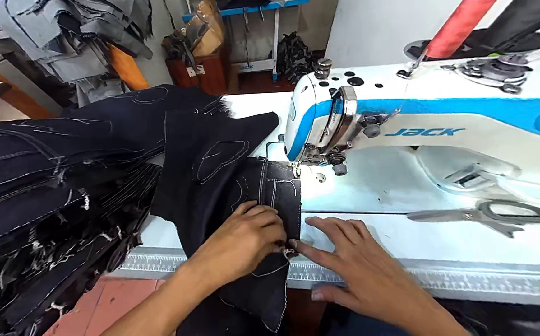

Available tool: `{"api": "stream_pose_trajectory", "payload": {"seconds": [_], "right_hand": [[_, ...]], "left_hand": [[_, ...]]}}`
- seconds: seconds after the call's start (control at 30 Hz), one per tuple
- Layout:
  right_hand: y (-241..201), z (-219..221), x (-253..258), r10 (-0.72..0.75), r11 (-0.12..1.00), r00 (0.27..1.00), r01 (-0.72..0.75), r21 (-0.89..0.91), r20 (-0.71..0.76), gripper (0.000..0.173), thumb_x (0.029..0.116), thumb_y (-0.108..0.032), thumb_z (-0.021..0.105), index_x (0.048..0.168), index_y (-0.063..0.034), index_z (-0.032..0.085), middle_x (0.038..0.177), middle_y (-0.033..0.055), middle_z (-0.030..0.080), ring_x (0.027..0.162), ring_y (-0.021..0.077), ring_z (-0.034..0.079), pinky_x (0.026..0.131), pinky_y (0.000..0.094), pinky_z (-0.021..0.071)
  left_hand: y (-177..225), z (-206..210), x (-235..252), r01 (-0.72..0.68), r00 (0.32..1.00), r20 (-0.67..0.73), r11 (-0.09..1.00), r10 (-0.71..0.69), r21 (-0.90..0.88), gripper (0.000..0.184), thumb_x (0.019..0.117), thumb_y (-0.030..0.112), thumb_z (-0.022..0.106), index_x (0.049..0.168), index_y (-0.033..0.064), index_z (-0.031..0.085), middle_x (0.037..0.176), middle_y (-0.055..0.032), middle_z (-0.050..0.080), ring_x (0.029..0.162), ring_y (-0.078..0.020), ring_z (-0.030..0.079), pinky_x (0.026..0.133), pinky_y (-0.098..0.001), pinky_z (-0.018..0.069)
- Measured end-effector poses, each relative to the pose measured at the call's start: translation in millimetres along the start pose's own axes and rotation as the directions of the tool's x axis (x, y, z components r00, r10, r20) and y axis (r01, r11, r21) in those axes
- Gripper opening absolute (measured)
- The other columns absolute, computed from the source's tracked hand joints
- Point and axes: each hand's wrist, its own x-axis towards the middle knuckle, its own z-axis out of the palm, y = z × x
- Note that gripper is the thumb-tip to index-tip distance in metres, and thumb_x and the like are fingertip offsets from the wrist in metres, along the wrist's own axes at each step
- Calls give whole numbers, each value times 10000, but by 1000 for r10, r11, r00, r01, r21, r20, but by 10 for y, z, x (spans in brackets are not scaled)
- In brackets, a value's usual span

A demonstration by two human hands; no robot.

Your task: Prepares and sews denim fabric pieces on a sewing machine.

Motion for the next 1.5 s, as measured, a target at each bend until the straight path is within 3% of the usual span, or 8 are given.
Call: {"api": "stream_pose_trajectory", "payload": {"seconds": [0.17, 0.33, 0.47, 0.6, 0.77, 1.17, 1.33, 1.5], "right_hand": [[-12, 31, -34, -43, 998, 999, 41, -56, -34, 575, 905, -822, 365, 1247, -454, 643, 1398, 52, 590, 1163, 278, 600, 875, 483, 475], [-16, 67, -88, -94, 993, 990, 86, -82, -101, 544, 967, -743, 372, 1320, -404, 608, 1402, -10, 594, 1111, 238, 602, 841, 422, 467], [-8, 61, -98, -116, 992, 988, 111, -58, -101, 535, 990, -699, 386, 1344, -355, 591, 1554, -123, 495, 1253, 211, 545, 904, 399, 434], [-2, 57, -91, -108, 994, 992, 109, 15, -71, 541, 973, -709, 424, 1334, -347, 602, 1549, -145, 497, 1302, 200, 531, 924, 426, 434], [-1, 22, -66, -41, 997, 997, 45, 59, -65, 605, 941, -756, 433, 1332, -339, 631, 1544, -127, 510, 1284, 226, 536, 897, 442, 439], [630, -37, 404, 32, 997, 999, -30, 75, -30, 749, 843, -860, 444, 1317, -326, 673, 1416, -94, 624, 1216, 262, 579, 872, 496, 481], [738, 81, 498, 84, 996, 992, -81, 43, -92, 726, 906, -822, 385, 1334, -309, 669, 1372, -109, 659, 1245, 211, 584, 922, 468, 475], [678, 119, 422, 128, 991, 968, -131, 0, -216, 614, 951, -744, 432, 1224, -289, 740, 1287, -117, 706, 1162, 163, 631, 881, 394, 504]], "left_hand": [[-124, -35, 227, 21, 1000, 7, 999, -22, 47, 205, 1018, 328, 613, 1018, 182, 758, 1023, 26, 739, 1100, -163, 668, 995, -428, 505], [-24, 6, 303, 267, 962, 63, 964, -266, 2, 136, 953, 279, 685, 988, 167, 754, 935, 23, 731, 1006, -172, 671, 1024, -518, 425], [-8, -37, 330, 367, 927, 120, 924, -354, -107, 123, 942, 230, 670, 995, 176, 767, 941, 24, 730, 1036, -159, 650, 1066, -510, 369], [10, 129, 67, 89, 988, -135, 989, -73, 116, 232, 1008, 178, 578, 1071, 247, 790, 1110, 23, 726, 1144, -194, 665, 1037, -524, 507], [-66, 329, -137, 33, 987, -161, 989, -10, 141, 530, 1027, 608, 444, 1384, 273, 645, 1406, -26, 626, 1431, -306, 478, 1154, -738, 280], [-403, 282, 501, 121, 983, -151, 985, -102, 123, 599, 988, 618, 516, 1400, 200, 638, 1426, -43, 616, 1428, -335, 474, 1153, -715, 291], [-534, 231, 691, 196, 977, -113, 971, -181, 140, 683, 955, 692, 500, 1413, 203, 631, 1427, -48, 616, 1452, -308, 448, 1193, -668, 265], [-763, 199, 906, 207, 973, -133, 966, -187, 158, 681, 897, 727, 563, 1235, 162, 735, 1423, -65, 608, 1459, -294, 429, 1210, -638, 251]]}}
